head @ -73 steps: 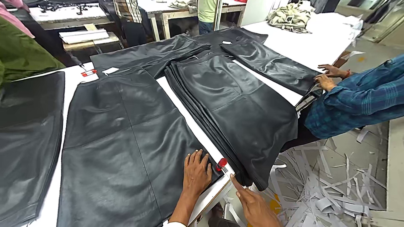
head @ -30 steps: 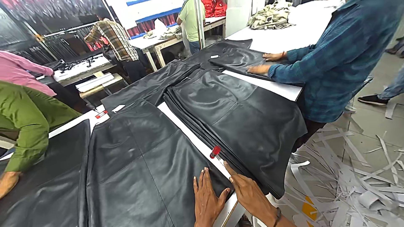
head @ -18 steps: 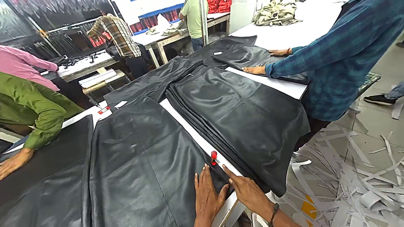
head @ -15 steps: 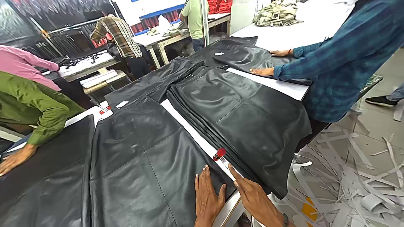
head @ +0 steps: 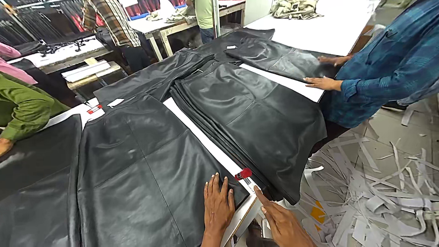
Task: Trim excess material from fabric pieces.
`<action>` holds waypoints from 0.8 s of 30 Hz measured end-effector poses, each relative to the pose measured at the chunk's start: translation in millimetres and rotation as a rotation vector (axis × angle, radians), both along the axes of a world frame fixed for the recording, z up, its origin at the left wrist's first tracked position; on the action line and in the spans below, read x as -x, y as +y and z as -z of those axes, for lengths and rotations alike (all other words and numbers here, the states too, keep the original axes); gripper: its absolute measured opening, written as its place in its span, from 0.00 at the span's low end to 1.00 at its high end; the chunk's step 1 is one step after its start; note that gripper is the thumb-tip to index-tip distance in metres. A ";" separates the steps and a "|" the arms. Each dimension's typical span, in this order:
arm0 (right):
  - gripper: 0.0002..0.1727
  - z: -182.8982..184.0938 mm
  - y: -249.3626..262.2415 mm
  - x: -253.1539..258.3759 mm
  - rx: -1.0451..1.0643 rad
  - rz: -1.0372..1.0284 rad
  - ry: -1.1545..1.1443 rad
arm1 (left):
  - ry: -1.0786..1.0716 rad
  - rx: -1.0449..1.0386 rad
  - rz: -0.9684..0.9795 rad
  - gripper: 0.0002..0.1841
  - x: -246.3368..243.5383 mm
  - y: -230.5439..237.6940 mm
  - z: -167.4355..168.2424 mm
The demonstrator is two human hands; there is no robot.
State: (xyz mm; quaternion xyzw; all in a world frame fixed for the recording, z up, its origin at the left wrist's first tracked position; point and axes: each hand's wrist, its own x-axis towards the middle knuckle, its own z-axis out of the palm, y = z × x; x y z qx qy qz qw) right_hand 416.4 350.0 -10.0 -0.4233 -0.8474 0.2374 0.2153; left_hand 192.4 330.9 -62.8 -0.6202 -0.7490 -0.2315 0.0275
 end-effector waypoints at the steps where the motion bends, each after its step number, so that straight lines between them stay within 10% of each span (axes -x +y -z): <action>1: 0.28 1.6 -2.0 -3.3 0.017 -0.010 -0.038 | 0.007 0.015 -0.004 0.29 -0.5 0.0 -0.7; 24: 0.27 -12.2 -33.2 -36.9 0.067 0.007 -0.054 | 0.046 0.045 -0.016 0.29 -2.3 -0.2 -0.7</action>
